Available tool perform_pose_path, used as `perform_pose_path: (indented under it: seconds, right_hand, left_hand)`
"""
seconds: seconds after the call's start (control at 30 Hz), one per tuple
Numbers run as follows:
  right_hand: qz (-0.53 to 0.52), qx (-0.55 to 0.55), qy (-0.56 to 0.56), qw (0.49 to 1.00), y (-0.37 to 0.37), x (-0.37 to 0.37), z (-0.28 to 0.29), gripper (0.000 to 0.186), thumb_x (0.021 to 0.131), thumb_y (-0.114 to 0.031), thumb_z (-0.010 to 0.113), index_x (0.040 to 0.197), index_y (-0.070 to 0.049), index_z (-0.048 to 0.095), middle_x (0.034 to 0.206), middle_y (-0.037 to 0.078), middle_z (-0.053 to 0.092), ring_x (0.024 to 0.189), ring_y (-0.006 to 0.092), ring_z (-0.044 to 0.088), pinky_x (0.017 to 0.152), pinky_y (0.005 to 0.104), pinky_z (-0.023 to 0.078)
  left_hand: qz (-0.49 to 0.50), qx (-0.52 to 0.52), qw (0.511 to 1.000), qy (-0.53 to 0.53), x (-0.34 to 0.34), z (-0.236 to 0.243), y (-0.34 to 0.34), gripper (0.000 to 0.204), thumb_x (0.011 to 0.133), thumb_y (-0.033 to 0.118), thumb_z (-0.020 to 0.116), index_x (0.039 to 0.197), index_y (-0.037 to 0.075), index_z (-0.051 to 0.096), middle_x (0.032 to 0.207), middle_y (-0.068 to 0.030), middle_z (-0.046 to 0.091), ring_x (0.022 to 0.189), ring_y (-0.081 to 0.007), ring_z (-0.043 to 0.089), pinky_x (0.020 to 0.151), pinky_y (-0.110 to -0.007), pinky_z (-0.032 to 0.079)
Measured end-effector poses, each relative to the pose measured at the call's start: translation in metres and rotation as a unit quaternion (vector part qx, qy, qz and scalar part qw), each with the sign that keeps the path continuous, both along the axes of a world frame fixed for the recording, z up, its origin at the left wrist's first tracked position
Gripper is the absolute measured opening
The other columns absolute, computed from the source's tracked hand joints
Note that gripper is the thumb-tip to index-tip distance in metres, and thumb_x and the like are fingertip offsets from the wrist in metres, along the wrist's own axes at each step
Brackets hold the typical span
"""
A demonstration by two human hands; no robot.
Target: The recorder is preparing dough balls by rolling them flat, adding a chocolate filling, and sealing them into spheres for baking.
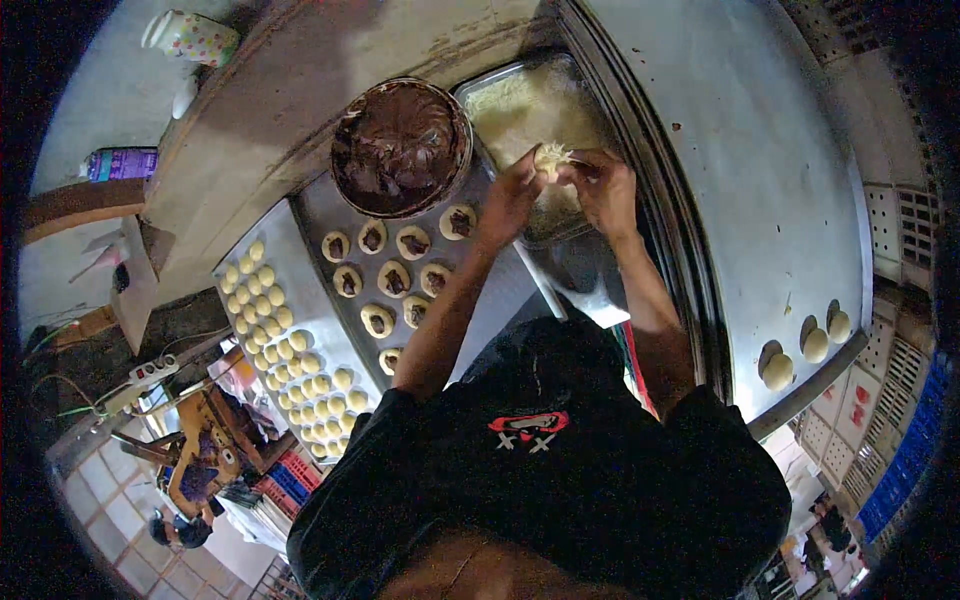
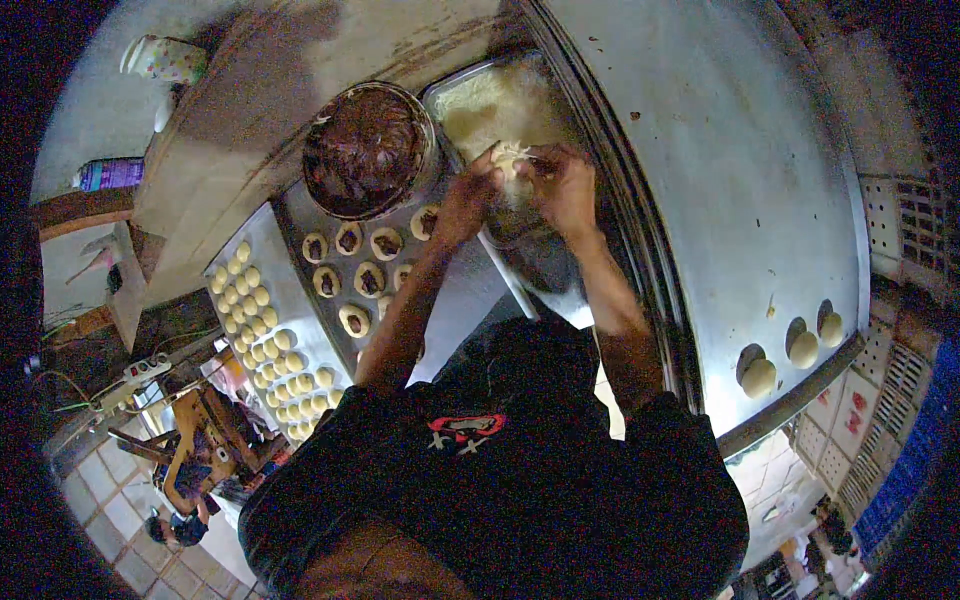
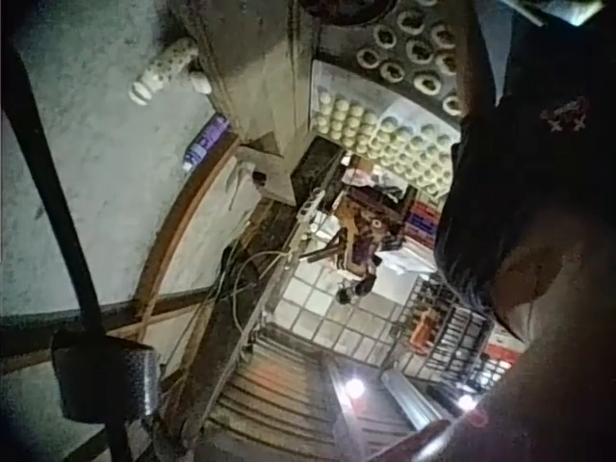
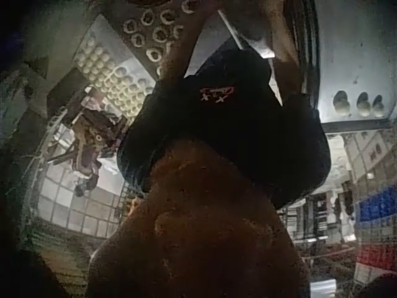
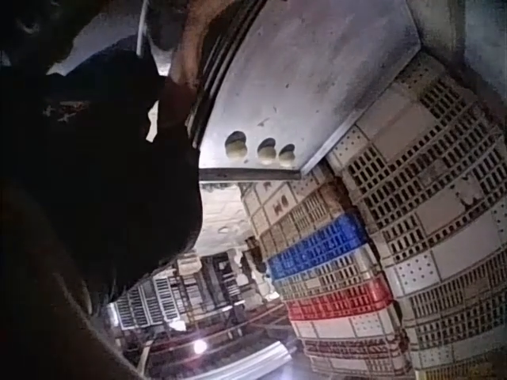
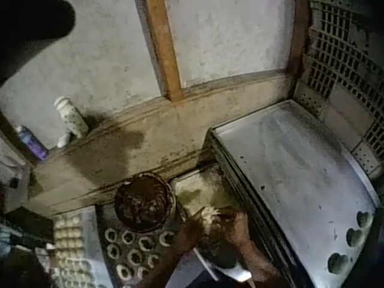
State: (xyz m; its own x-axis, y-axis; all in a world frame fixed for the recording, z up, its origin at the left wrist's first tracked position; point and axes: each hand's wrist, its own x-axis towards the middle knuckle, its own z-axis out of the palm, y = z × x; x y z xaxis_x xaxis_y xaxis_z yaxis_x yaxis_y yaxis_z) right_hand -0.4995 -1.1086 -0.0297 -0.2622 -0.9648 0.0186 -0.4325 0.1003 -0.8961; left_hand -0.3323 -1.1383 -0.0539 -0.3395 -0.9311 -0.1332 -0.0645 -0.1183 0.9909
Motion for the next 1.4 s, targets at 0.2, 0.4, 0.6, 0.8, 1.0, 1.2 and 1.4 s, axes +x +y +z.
perform_pose_path:
  seconds: [0.2,0.4,0.6,0.8,1.0,1.2,1.4]
  right_hand:
    - [0.085,-0.121,0.065,0.987,0.0,0.012,0.016,0.026,0.078,-0.002,0.072,0.103,-0.004,0.069,0.097,0.015,0.069,0.079,0.0274,0.067,0.074,0.0342,0.053]
    - [0.04,0.025,-0.036,0.998,0.011,0.015,0.039,0.034,0.076,-0.004,0.076,0.109,-0.002,0.068,0.101,0.014,0.07,0.088,0.0197,0.068,0.08,0.03,0.052]
    - [0.071,-0.084,0.07,0.991,0.009,0.007,0.044,0.023,0.075,-0.001,0.077,0.096,0.003,0.068,0.091,0.011,0.07,0.083,0.0142,0.066,0.076,0.0267,0.051]
    - [0.062,0.036,-0.29,0.954,0.011,-0.002,0.024,0.032,0.075,0.004,0.074,0.105,0.001,0.065,0.089,0.004,0.066,0.086,0.0161,0.064,0.075,0.0271,0.052]
    - [0.075,-0.019,-0.093,0.993,0.013,0.012,0.042,0.016,0.076,0.006,0.073,0.091,0.003,0.067,0.092,0.004,0.064,0.083,0.0115,0.061,0.07,0.0273,0.051]
    - [0.18,-0.143,0.079,0.97,0.012,0.017,0.077,0.016,0.077,0.004,0.073,0.092,0.004,0.066,0.087,0.007,0.068,0.082,0.0121,0.064,0.068,0.0285,0.052]
    - [0.089,-0.04,-0.129,0.987,0.016,0.02,0.06,0.019,0.076,0.005,0.069,0.093,-0.003,0.068,0.093,0.012,0.07,0.084,0.0177,0.069,0.074,0.0279,0.055]
  left_hand:
    - [0.108,-0.124,0.982,0.092,-0.018,0.007,-0.002,0.036,0.093,0.022,0.062,0.121,0.0,0.059,0.106,-0.0088,0.061,0.095,-0.014,0.058,0.084,-0.025,0.047]
    - [0.18,0.17,0.915,0.319,-0.012,0.012,0.003,0.027,0.095,0.019,0.059,0.117,0.004,0.058,0.104,-0.005,0.063,0.092,-0.018,0.063,0.081,-0.035,0.055]
    - [0.096,-0.174,0.978,-0.062,0.001,0.037,0.001,0.029,0.091,0.006,0.058,0.12,0.002,0.061,0.109,-0.0119,0.06,0.093,-0.0219,0.063,0.078,-0.03,0.053]
    - [-0.124,-0.279,0.947,-0.099,0.025,0.072,-0.003,0.042,0.082,-0.002,0.064,0.123,0.007,0.061,0.112,-0.0158,0.054,0.095,-0.0289,0.061,0.082,-0.034,0.049]
    - [-0.039,-0.315,0.944,-0.095,0.031,0.058,-0.003,0.037,0.08,0.008,0.072,0.116,0.005,0.066,0.107,-0.0123,0.056,0.089,-0.0224,0.06,0.078,-0.028,0.047]
    - [0.026,-0.128,0.99,-0.046,0.031,0.05,0.005,0.031,0.074,-0.003,0.073,0.104,0.003,0.07,0.104,-0.0131,0.066,0.084,-0.0147,0.063,0.073,-0.026,0.049]
    - [-0.007,-0.294,0.952,-0.08,0.029,0.075,0.008,0.033,0.071,-0.006,0.07,0.102,0.004,0.07,0.097,-0.0133,0.07,0.092,-0.0274,0.068,0.081,-0.033,0.052]
